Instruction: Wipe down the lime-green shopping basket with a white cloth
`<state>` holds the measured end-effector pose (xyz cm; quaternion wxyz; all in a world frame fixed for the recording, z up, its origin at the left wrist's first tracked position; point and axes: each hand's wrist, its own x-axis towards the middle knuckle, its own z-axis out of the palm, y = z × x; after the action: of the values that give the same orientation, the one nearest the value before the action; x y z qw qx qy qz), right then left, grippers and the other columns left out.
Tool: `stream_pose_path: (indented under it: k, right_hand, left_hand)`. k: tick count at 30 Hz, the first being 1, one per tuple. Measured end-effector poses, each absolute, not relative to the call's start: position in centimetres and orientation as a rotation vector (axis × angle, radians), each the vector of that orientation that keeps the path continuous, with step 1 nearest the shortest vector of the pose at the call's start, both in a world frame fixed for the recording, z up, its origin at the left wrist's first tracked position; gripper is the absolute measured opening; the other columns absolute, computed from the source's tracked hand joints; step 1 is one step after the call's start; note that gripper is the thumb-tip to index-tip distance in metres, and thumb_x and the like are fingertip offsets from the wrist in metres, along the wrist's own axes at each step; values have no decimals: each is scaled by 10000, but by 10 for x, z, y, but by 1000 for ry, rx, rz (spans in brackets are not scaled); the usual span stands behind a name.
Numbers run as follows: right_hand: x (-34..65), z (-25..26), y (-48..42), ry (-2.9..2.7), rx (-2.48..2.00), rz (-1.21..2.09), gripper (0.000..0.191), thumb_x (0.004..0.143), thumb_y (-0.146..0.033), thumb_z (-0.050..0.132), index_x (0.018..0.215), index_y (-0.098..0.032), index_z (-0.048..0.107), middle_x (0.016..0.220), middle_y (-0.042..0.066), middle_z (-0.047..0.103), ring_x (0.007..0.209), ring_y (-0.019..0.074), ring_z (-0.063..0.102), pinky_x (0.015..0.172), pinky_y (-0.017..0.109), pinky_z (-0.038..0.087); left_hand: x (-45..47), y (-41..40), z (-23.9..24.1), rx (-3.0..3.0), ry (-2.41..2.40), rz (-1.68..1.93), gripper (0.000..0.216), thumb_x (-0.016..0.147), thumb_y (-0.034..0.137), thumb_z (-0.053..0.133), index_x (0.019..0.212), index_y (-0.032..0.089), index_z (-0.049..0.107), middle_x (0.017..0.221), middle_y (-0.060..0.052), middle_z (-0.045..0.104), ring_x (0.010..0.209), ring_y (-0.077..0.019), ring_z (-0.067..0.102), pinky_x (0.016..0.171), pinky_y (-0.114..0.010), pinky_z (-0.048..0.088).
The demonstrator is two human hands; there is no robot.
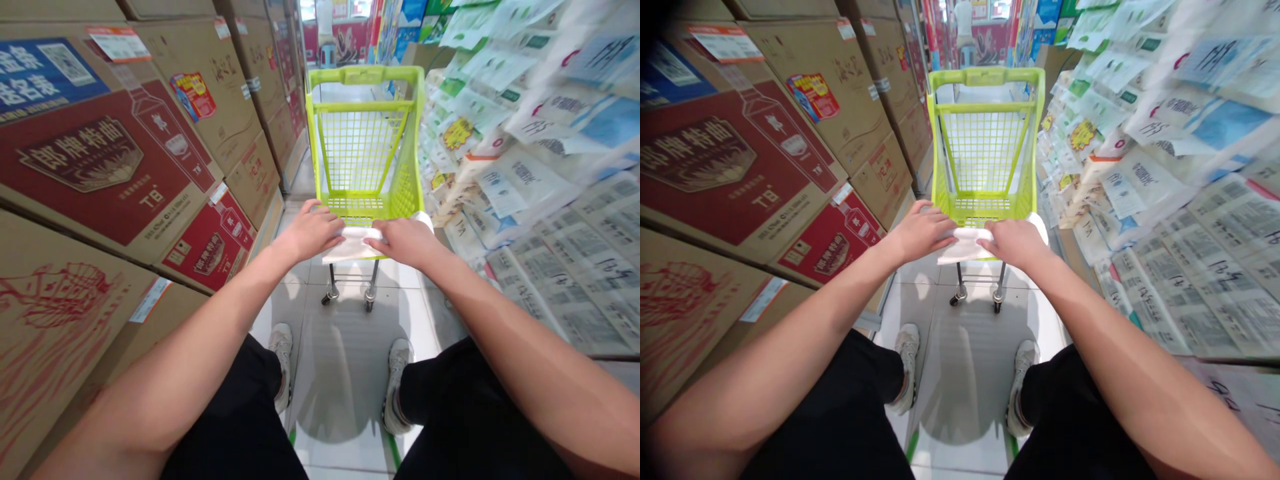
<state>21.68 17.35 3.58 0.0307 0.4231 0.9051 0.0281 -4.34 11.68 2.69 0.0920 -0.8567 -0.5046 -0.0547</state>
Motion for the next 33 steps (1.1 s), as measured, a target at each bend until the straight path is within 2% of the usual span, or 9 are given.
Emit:
stream_pose_path:
  k: [3,7,10,13,19,23,26,30,33]
  right_hand:
    - [221,42,179,2715,1318,57,500,1102,-619,528,1192,-197,781,1121,157,824,1063,368,785,766,373,489]
    - [219,41,175,2720,1277,127,503,1130,-600,483,1245,-199,764,1110,163,823,1037,363,789,773,376,494]
    - [208,35,167,2756,1249,197,503,1146,-580,455,1292,-192,740,1095,173,822,1018,356,795,773,367,493]
    - [193,31,159,2792,1248,225,542,1150,-609,424,1304,-190,733,1069,177,823,998,351,801,757,348,487]
    - [162,27,144,2847,1281,139,546,1164,-570,387,1234,-192,775,1012,170,828,942,335,807,732,345,505]
    - [154,28,136,2889,1234,131,524,1165,-550,391,1238,-199,773,1026,169,829,960,348,804,770,373,543]
    - [152,30,130,2893,1198,133,517,1171,-532,363,1288,-198,740,1044,176,828,964,340,798,774,372,548]
    - [152,30,123,2928,1111,123,465,1181,-424,337,1396,-158,651,1122,184,820,985,332,797,750,358,540]
    - [158,30,121,2954,1072,77,445,1177,-394,358,1470,-170,606,1207,170,813,1028,331,794,764,370,541]
  left_hand:
    - [-62,119,21,-2523,-1541,-442,330,1067,464,645,1242,218,778,1415,-154,720,1458,-361,566,1313,-622,241]
    - [-71,131,-3,-2258,-2029,-1249,627,1036,520,628,1576,208,565,1764,-218,374,1649,-427,330,1309,-674,286]
    - [-61,142,-20,-2301,-2278,-1879,673,1030,424,569,1647,199,423,1692,-215,486,1587,-369,463,1247,-577,457]
    - [-51,142,-23,-2436,-2271,-2211,740,970,337,576,1671,248,358,1555,-150,635,1494,-315,576,1190,-508,540]
    - [-41,123,-8,-2368,-2474,-2279,626,1022,383,555,1613,259,391,1514,-123,650,1366,-287,670,1169,-477,557]
    - [-36,124,-6,-1783,-2643,-2628,580,965,291,580,1525,215,452,1286,-123,749,1140,-283,757,994,-436,626]
    - [-39,130,-5,-1555,-2698,-2690,670,860,183,657,1511,220,501,1204,-104,773,994,-263,775,872,-388,632]
    - [-48,134,0,-1674,-2533,-2807,840,764,82,699,1574,235,537,1386,-108,758,1039,-238,782,848,-335,622]
    - [-58,132,8,-1964,-2430,-2878,910,698,80,765,1581,216,590,1307,-103,809,1016,-244,795,827,-323,616]
